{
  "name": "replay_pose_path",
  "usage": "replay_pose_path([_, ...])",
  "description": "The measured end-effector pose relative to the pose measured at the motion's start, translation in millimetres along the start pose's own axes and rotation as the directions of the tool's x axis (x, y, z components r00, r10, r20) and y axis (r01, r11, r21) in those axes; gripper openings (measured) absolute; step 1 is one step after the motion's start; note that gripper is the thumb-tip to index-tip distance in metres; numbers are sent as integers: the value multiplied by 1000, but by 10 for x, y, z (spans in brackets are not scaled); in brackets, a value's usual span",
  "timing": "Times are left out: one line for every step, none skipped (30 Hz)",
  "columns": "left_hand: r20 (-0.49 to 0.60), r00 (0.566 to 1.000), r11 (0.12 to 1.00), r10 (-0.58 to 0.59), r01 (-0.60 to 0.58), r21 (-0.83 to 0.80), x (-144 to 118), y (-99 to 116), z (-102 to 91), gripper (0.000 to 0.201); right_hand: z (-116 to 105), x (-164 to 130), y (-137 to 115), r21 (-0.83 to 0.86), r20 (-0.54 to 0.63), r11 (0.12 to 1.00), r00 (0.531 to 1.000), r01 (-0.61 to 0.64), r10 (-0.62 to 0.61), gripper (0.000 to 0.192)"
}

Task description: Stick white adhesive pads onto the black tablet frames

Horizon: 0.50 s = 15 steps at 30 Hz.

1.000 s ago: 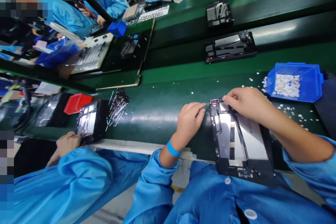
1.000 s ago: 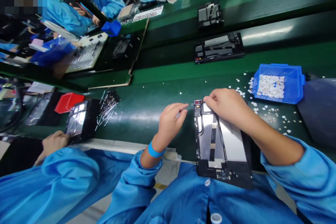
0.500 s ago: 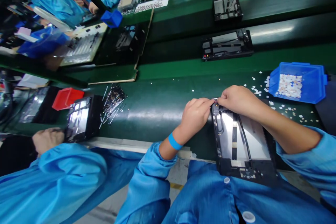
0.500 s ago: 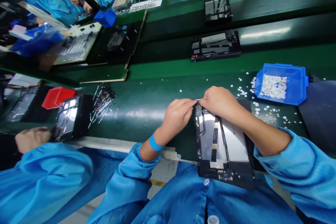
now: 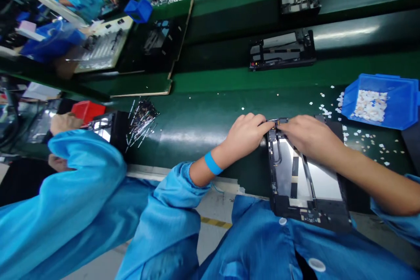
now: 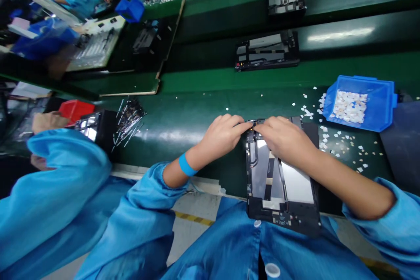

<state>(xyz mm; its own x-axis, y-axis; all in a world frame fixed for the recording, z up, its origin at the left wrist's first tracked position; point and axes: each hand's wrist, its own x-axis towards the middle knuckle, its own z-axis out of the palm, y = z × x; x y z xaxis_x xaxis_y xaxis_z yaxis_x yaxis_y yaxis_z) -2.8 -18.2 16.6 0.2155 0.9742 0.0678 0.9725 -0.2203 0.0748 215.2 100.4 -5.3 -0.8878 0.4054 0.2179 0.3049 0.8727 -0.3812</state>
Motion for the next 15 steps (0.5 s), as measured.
replay_pose_path([25, 1000, 999, -7, 8, -33, 15, -27, -25, 37, 18, -59, 18, -27, 2, 997, 997, 72, -72, 36])
replay_pose_path([45, 999, 998, -15, 17, -63, 25, -52, -46, 38, 26, -98, 27, -56, 14, 991, 993, 120, -120, 38])
replay_pose_path([59, 998, 996, -22, 27, -89, 29, -72, -61, 39, 27, -118, 26, -88, 29, 985, 989, 150, -147, 39])
replay_pose_path([66, 997, 993, -26, 33, -110, 27, -88, -70, 40, 21, -121, 15, -124, 46, 978, 985, 169, -165, 40])
replay_pose_path([66, 997, 991, -28, 36, -128, 21, -97, -71, 40, 13, -110, -5, -163, 64, 969, 982, 187, -179, 41])
replay_pose_path([61, 998, 988, -33, 42, -148, 10, -101, -64, 41, 3, -87, -32, -205, 82, 957, 978, 206, -193, 43])
replay_pose_path([47, 998, 984, -46, 53, -170, -3, -100, -50, 41, -6, -56, -62, -250, 100, 942, 974, 223, -204, 44])
replay_pose_path([26, 997, 978, -68, 72, -194, -20, -95, -30, 41, -16, -20, -91, -291, 115, 928, 971, 234, -209, 45])
replay_pose_path([1, 996, 971, -94, 92, -222, -40, -84, -7, 42, -30, 16, -112, -321, 128, 916, 969, 240, -209, 45])
replay_pose_path([-25, 992, 961, -127, 116, -251, -63, -69, 19, 42, -53, 44, -123, -330, 142, 912, 968, 245, -208, 45])
replay_pose_path([-49, 985, 948, -166, 146, -282, -89, -50, 46, 42, -89, 58, -119, -313, 155, 916, 965, 251, -211, 45])
replay_pose_path([-69, 974, 930, -217, 184, -319, -120, -27, 73, 42, -139, 49, -99, -271, 156, 928, 963, 254, -218, 46])
replay_pose_path([-76, 958, 901, -277, 231, -367, -156, 1, 98, 42, -202, 8, -63, -216, 131, 947, 968, 239, -214, 45])
replay_pose_path([-67, 937, 858, -343, 284, -428, -193, 34, 122, 43, -273, -68, -16, -159, 78, 969, 981, 187, -176, 44])
replay_pose_path([-40, 914, 801, -404, 332, -497, -231, 73, 144, 45, -343, -178, 39, -110, -4, 990, 996, 86, -87, 42])
